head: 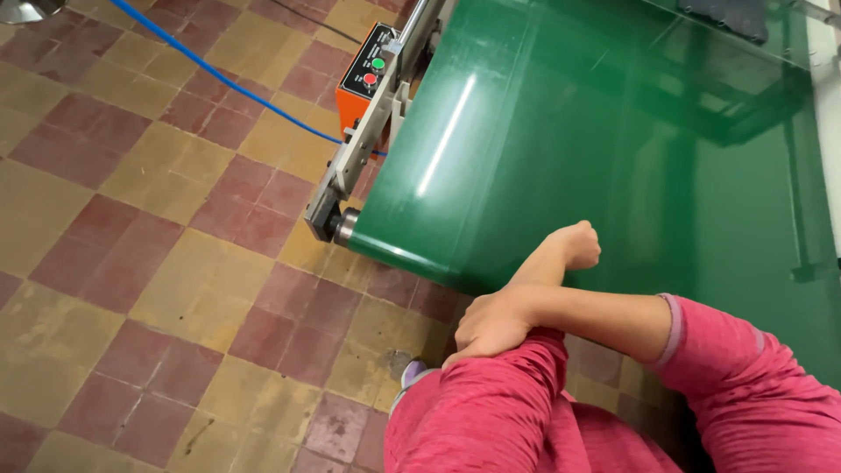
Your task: Folding black plastic bags on a conveyor belt and putting them in a crate.
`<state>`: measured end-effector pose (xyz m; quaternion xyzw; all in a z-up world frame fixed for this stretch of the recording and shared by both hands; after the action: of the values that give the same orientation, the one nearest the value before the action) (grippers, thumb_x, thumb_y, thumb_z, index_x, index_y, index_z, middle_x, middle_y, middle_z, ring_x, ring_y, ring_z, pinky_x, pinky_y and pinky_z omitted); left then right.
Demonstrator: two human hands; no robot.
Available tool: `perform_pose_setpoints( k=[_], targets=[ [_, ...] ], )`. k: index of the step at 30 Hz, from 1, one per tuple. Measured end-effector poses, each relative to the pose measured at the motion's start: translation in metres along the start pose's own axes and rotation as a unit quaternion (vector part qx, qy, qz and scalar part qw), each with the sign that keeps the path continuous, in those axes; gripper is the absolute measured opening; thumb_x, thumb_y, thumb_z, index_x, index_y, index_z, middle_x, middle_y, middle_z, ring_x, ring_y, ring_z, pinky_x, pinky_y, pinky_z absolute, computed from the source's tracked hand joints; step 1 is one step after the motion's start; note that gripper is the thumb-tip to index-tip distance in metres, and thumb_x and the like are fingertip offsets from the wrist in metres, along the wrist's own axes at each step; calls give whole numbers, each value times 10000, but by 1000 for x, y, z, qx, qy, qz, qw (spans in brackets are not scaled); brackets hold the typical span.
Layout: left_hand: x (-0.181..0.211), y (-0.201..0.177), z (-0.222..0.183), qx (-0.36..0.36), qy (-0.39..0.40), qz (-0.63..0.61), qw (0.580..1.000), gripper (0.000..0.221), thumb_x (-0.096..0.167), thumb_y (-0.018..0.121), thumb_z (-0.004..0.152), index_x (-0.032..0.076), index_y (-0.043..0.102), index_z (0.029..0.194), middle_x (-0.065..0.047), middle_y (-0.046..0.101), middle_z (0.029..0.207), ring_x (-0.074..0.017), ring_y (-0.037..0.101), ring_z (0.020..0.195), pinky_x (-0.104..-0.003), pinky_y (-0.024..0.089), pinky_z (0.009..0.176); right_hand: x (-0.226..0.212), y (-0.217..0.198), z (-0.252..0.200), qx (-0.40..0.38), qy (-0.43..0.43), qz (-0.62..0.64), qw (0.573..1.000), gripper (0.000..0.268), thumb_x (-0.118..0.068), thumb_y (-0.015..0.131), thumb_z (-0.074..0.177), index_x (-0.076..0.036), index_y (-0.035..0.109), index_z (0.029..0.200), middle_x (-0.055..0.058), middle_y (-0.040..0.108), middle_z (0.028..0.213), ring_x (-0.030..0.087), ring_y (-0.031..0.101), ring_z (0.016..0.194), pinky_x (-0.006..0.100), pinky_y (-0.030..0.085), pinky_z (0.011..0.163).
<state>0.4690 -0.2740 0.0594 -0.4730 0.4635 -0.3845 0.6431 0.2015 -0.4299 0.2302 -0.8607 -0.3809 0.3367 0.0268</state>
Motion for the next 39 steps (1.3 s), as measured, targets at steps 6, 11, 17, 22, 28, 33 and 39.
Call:
perform_pose_setpoints(
  k=[6,11,17,22,28,33,39],
  targets=[
    [-10,-28,5,-3,-114,-112,987,163,182,647,848,238,751,736,41,765,852,-207,738,858,-370,521,695,-13,3,-16,28,-17,9,999,849,-603,202,1032,49,724,879,293,707,962,513,616,957,536,481,904],
    [-24,-37,-3,75,-255,-268,926,210,246,600,873,203,764,750,-24,776,864,-262,740,876,-437,545,728,-6,15,-14,75,-35,-7,997,840,-591,235,1053,61,708,816,301,703,897,516,628,929,543,495,885],
    [-46,-57,-39,185,-485,-447,728,360,434,548,958,158,750,848,-95,759,915,-359,720,891,-495,561,741,-7,21,-14,91,-32,8,995,823,-602,280,1036,49,714,781,282,707,864,498,640,903,539,500,860],
    [-53,-52,-74,192,-627,-536,532,380,468,537,965,151,730,882,-129,735,910,-408,686,880,-516,556,724,-11,23,-7,48,-15,27,998,825,-637,294,1007,25,755,829,253,726,926,473,652,929,532,500,849],
    [-38,-38,-69,206,-593,-468,621,355,412,531,978,138,725,863,-111,744,922,-396,687,870,-520,547,718,-12,29,2,-2,-19,76,997,825,-674,329,978,29,760,1009,258,720,1121,454,639,1079,496,490,950],
    [1,-26,-2,102,-221,-232,942,170,204,625,826,184,744,706,-22,763,821,-256,730,847,-439,549,698,2,35,7,-29,7,66,997,803,-633,297,987,27,720,1160,261,673,1260,453,596,1187,504,454,1012],
    [33,-30,26,16,4,-92,996,127,171,672,816,207,736,712,-1,758,840,-236,726,866,-386,529,677,2,22,-11,-46,42,91,994,729,-569,326,968,3,692,1232,247,657,1299,429,591,1221,490,452,1028]
  ],
)
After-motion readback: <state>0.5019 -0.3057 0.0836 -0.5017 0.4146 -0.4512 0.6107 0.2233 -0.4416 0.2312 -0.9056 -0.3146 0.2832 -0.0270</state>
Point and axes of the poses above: each hand's wrist, its own z-axis towards the middle knuckle, its own y-axis out of the palm, x = y × z, the point moved 6 cm from there along z, towards the middle knuckle
